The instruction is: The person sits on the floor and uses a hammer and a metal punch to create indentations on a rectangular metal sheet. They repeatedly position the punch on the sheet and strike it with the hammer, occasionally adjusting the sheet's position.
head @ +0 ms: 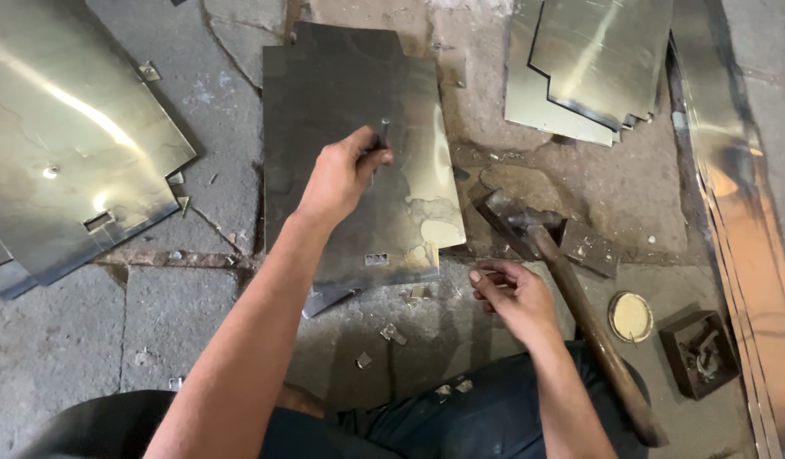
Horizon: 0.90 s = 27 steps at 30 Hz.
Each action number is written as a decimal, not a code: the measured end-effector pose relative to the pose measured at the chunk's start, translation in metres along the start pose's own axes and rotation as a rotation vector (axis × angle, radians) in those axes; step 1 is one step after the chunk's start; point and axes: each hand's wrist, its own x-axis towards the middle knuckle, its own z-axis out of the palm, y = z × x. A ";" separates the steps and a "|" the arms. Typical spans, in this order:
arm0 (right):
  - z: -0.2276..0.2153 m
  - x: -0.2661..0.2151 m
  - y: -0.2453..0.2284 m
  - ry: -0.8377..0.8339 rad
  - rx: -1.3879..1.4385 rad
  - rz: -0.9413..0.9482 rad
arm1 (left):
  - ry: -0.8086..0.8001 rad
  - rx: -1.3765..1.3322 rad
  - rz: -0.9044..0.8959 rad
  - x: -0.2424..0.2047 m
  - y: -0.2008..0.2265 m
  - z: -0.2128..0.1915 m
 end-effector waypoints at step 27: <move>-0.097 -0.050 -0.001 0.125 0.239 0.179 | -0.032 0.003 0.108 0.005 -0.008 -0.008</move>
